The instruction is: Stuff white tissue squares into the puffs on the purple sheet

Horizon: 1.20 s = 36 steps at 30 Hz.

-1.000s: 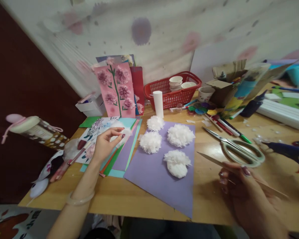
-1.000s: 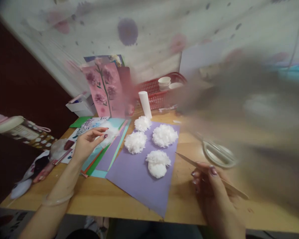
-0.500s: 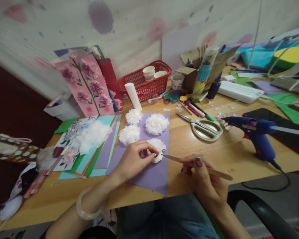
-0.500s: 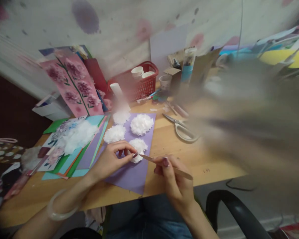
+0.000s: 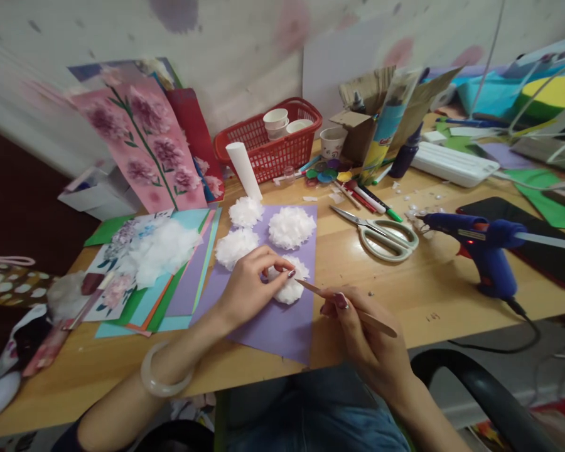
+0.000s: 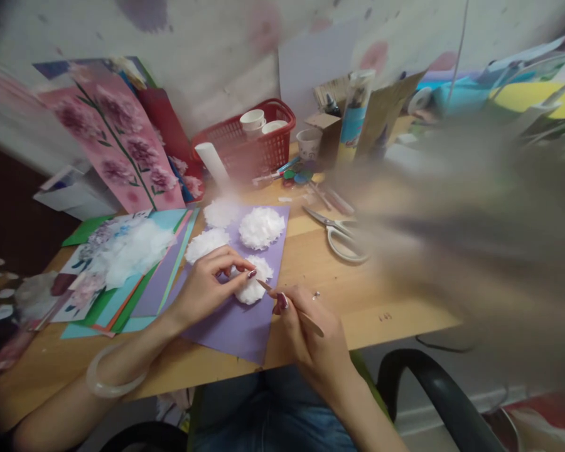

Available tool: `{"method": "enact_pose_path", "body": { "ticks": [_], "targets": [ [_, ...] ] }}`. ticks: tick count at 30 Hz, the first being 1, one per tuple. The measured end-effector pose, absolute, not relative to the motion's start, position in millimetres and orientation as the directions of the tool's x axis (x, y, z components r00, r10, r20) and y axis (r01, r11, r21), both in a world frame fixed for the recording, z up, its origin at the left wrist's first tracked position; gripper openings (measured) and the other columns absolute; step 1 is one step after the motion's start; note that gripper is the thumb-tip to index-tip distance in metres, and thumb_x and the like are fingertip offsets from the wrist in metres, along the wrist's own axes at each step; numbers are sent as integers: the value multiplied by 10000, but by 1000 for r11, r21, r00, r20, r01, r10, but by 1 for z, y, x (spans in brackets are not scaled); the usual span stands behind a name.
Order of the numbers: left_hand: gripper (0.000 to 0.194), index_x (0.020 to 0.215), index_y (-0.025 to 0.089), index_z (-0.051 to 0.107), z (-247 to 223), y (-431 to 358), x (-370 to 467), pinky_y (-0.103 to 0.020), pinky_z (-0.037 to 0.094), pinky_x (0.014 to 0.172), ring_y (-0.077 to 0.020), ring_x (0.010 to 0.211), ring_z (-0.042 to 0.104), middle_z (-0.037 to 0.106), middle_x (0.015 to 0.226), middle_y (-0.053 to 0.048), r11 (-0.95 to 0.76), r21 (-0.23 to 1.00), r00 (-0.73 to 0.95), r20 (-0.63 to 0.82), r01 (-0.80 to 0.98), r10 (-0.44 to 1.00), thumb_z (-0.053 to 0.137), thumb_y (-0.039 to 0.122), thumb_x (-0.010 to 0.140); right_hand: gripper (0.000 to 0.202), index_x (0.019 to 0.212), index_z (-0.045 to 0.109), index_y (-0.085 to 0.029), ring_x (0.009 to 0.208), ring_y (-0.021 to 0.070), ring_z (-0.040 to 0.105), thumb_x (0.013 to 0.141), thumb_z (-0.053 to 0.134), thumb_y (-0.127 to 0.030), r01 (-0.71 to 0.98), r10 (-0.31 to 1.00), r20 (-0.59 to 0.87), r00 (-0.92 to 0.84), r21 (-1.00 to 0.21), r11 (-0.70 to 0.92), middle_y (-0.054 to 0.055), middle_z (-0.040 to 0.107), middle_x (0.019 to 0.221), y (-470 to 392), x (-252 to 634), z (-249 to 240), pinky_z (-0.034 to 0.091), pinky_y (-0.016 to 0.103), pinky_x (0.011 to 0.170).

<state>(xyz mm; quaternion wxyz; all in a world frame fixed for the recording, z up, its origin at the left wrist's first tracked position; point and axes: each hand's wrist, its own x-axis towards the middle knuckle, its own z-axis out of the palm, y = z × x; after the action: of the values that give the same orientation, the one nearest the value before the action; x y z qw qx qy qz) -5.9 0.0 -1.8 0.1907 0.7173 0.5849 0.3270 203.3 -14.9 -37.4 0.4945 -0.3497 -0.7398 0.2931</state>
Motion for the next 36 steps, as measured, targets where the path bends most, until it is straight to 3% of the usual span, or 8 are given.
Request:
{"method": "enact_pose_path", "body": {
  "ticks": [2,5,8,11,15,20,36],
  "targets": [
    [122,982,211,730,-2,-2,-12,-295,508,728,-157,800,608,643,863,-16,-284,644,124,282,710,951,692,181,871,221,1012,655,-218,690,92,648,1018,437,-182,261,809,517,-279,-770,582,-15,683,775,-14,202,-37,499,195,632],
    [319,1179,220,641,-6,-9,-28,-388,526,930,-214,1050,619,649,1088,-63,-355,596,206,305,720,930,718,249,871,218,1035,649,-225,685,88,645,1019,436,-183,291,809,510,-291,-759,583,-22,676,776,-14,200,-35,498,193,636],
    [664,1405,259,453,-17,-15,-47,-491,435,1116,-288,1336,493,531,1401,-120,-373,568,297,226,734,928,762,412,837,210,1060,637,-221,691,86,652,1017,438,-171,316,797,515,-315,-735,600,-24,665,767,-13,199,-34,500,191,639],
    [878,1520,299,270,-27,-19,-59,-515,364,1188,-317,1460,369,380,1563,-135,-338,585,342,110,737,933,746,526,818,208,1065,628,-206,708,99,667,1011,434,-151,358,779,519,-352,-694,625,-9,675,782,-13,198,-34,508,201,636],
    [874,1554,327,202,-31,-21,-62,-507,326,1215,-322,1495,318,323,1621,-116,-307,618,368,29,724,929,683,556,861,218,1095,629,-192,698,125,672,1000,443,-132,414,758,515,-399,-637,651,20,685,792,-14,197,-32,514,225,609],
    [882,1567,320,189,-30,-21,-62,-504,337,1207,-325,1480,352,353,1613,-120,-258,664,345,0,701,938,671,560,868,248,1147,623,-193,746,146,682,982,461,-103,456,728,515,-452,-568,685,57,704,866,-16,194,-28,520,238,608],
    [886,1554,301,211,-30,-20,-61,-503,350,1190,-324,1463,384,388,1594,-141,-244,679,334,-2,693,942,693,552,854,210,1121,636,-174,778,141,682,1012,456,-173,424,726,444,-526,-603,676,70,709,902,-12,195,-21,543,233,652]
  ]
}}
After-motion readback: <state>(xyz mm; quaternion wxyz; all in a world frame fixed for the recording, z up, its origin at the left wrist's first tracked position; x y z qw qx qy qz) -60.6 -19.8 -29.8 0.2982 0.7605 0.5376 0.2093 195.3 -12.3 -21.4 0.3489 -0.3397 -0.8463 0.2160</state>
